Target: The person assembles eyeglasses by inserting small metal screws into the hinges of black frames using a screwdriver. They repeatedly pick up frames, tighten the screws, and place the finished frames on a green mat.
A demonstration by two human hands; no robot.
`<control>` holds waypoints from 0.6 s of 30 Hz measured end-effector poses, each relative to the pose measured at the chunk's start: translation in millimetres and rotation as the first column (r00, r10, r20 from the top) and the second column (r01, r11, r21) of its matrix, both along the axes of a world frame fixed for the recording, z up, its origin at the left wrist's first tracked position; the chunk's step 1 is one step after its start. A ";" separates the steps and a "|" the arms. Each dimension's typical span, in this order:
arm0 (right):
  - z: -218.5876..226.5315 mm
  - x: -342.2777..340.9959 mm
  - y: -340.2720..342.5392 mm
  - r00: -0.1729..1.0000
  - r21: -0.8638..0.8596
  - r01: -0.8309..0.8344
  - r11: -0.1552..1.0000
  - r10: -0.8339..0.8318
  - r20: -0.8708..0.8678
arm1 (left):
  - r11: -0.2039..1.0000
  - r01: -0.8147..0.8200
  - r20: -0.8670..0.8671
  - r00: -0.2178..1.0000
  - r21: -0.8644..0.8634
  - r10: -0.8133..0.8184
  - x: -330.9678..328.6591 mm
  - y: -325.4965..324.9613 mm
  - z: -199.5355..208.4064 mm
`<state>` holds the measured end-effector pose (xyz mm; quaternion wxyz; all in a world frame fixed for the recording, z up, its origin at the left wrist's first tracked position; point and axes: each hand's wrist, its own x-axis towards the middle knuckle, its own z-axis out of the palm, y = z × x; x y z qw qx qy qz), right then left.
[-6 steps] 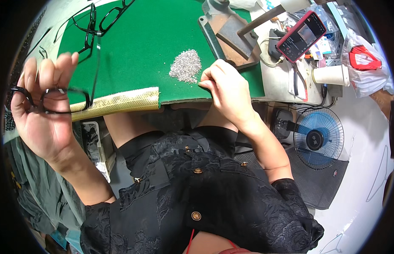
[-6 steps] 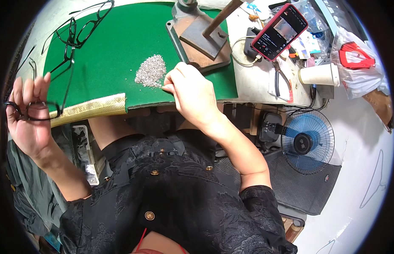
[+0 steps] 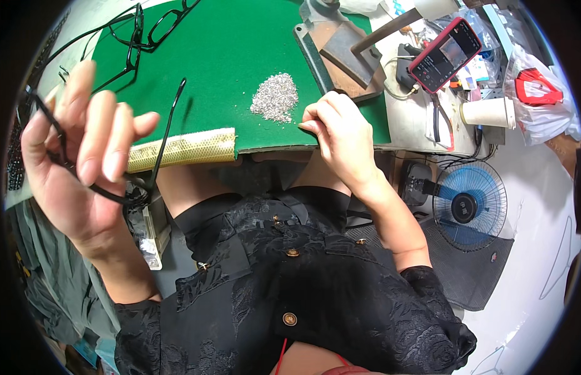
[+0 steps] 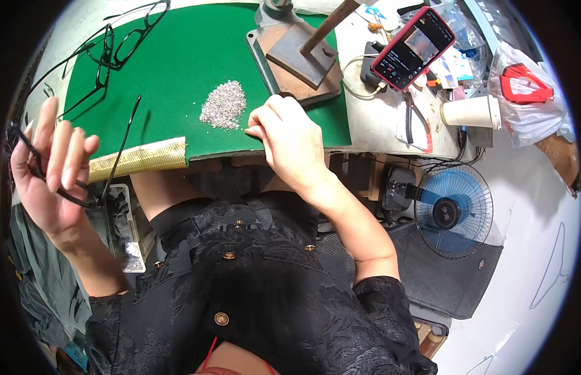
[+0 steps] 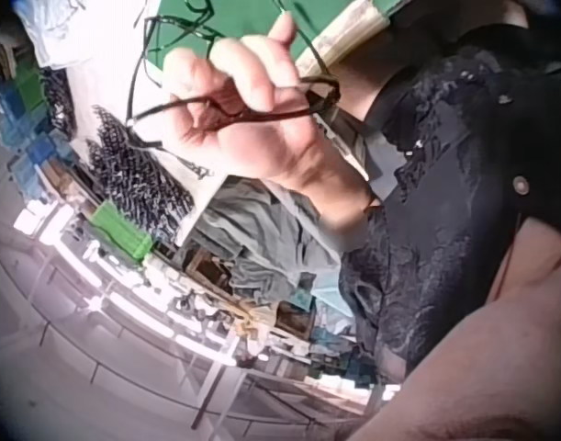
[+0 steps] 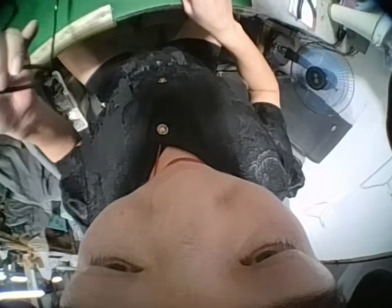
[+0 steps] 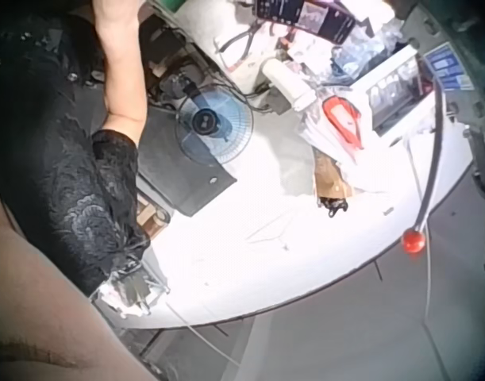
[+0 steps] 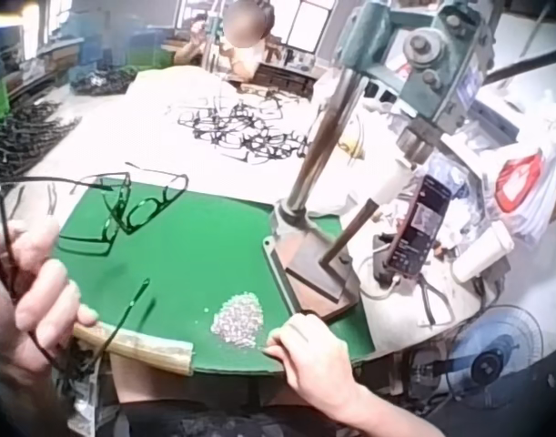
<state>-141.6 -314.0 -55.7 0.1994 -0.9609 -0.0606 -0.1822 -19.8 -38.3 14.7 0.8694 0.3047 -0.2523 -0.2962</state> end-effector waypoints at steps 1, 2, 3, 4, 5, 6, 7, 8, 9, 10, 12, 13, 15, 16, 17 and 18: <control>-0.9 -1.0 -0.3 1.000 0.014 0.003 1.000 -0.003 0.006 | 0.977 -0.090 -0.109 0.988 0.192 0.112 -9.4 -4.2 9.0; -1.9 -1.9 -1.0 1.000 0.027 0.007 1.000 -0.007 0.013 | 0.978 -0.067 -0.088 0.992 0.196 0.086 -11.1 -11.5 9.7; -1.9 -1.5 -1.8 1.000 0.074 0.005 0.997 -0.006 0.010 | 0.978 -0.049 -0.064 0.996 0.203 0.064 -13.4 -16.8 11.8; -1.7 -1.1 -3.7 1.000 0.121 0.005 0.993 -0.006 0.008 | 0.962 -0.078 -0.034 0.995 0.262 0.090 -15.9 -20.8 13.9; -1.6 -1.0 -4.9 1.000 0.167 0.005 0.986 -0.006 0.005 | 0.942 -0.105 -0.003 0.994 0.319 0.112 -18.1 -25.0 15.7; 0.7 -0.5 -4.3 1.000 0.205 0.011 0.979 -0.011 -0.003 | 0.918 -0.132 0.026 0.991 0.374 0.131 -20.5 -29.0 17.8; 1.1 -0.8 -3.9 1.000 0.203 0.020 0.979 -0.021 0.002 | 0.875 -0.138 0.060 0.990 0.464 0.124 -19.2 -28.9 18.5; 1.3 -1.4 -3.5 1.000 0.202 0.029 0.979 -0.031 0.006 | 0.886 -0.148 0.072 0.989 0.439 0.129 -20.0 -31.9 17.4; 0.8 -1.5 -3.1 0.999 0.201 0.037 0.979 -0.040 0.012 | 0.896 -0.157 0.082 0.987 0.414 0.135 -20.9 -34.8 15.5; 0.7 -1.4 -2.8 0.999 0.199 0.039 0.979 -0.043 0.017 | 0.907 -0.166 0.092 0.986 0.388 0.141 -21.7 -37.8 13.5; 1.0 -1.9 -1.9 0.999 0.196 0.041 0.980 -0.047 0.024 | 0.928 -0.121 0.079 0.992 0.352 0.099 -12.8 -32.7 13.0; 0.7 -2.9 -0.6 0.998 0.202 0.051 0.978 -0.055 0.015 | 0.958 -0.109 0.055 0.994 0.265 0.097 -9.6 -30.7 10.5; -0.7 -4.8 2.8 0.997 0.212 0.074 0.975 -0.075 -0.002 | 0.967 -0.061 0.031 0.998 0.247 0.055 -7.5 -30.6 18.7; -0.5 -4.6 5.5 0.996 0.194 0.089 0.977 -0.091 0.001 | 0.951 -0.053 0.086 0.996 0.304 0.028 -4.6 -27.7 20.5; -0.1 -3.7 9.1 0.994 0.176 0.104 0.979 -0.107 0.005 | 0.932 -0.102 0.110 0.992 0.349 0.068 -6.2 -29.5 21.0; -0.8 -3.3 11.4 0.992 0.157 0.121 0.980 -0.124 0.008 | 0.908 -0.151 0.134 0.985 0.391 0.106 -9.6 -32.6 21.0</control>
